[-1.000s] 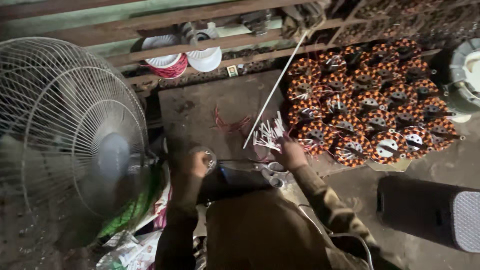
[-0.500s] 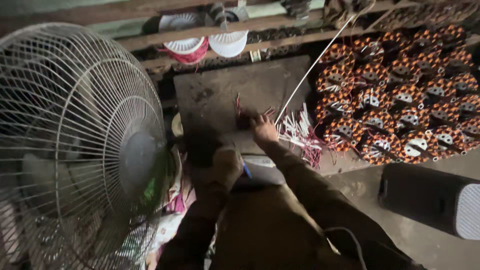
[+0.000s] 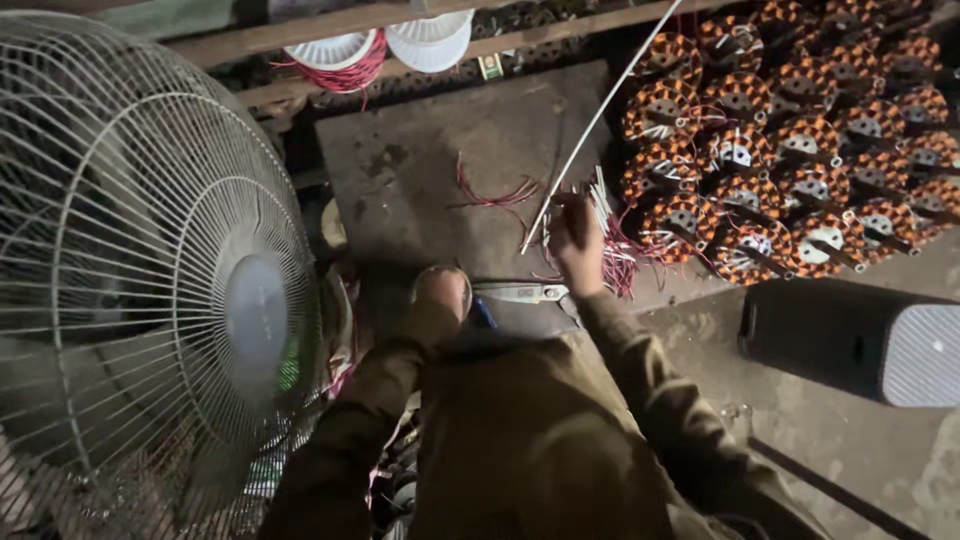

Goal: The person inserts white plastic tubes into the ends of red wires, then gathers the prepared wires into a bundle. The person works at a cluttered table with many copper-wound motor stators nearby.

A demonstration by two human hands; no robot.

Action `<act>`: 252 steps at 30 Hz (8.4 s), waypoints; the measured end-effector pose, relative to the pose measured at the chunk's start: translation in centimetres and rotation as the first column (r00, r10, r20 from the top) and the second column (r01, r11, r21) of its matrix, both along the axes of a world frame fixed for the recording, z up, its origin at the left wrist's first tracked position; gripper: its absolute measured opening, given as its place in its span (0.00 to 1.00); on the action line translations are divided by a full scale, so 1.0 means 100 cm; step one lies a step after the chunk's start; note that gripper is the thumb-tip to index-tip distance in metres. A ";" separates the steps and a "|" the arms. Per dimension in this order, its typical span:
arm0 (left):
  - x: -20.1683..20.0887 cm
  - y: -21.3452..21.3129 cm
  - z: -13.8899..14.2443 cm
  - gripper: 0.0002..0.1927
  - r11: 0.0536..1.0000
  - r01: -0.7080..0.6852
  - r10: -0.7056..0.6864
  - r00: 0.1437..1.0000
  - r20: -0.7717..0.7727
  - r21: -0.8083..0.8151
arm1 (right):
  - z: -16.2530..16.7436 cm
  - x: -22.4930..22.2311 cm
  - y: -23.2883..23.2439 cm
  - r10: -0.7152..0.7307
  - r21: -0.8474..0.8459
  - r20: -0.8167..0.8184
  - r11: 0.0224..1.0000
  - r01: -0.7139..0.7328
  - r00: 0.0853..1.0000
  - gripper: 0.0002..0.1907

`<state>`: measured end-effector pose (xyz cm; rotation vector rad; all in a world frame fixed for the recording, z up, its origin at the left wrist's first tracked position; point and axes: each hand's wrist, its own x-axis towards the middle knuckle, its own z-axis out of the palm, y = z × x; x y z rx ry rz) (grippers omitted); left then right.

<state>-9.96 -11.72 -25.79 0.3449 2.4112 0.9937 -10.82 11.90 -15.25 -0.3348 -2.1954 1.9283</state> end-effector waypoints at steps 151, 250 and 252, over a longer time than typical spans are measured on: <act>0.135 0.199 0.345 0.25 0.135 -0.357 0.420 0.865 0.273 0.924 | 0.266 0.191 0.112 0.226 0.191 -0.148 0.962 -0.196 0.963 0.04; -0.039 0.021 0.003 0.09 0.924 0.322 -0.360 0.914 -0.186 -0.206 | 0.025 0.033 0.070 0.197 -0.027 0.259 0.980 -0.196 0.946 0.06; -0.035 0.025 0.008 0.09 0.925 0.335 -0.367 0.909 -0.199 -0.178 | 0.032 0.039 0.073 0.152 0.066 0.212 0.983 -0.169 0.965 0.06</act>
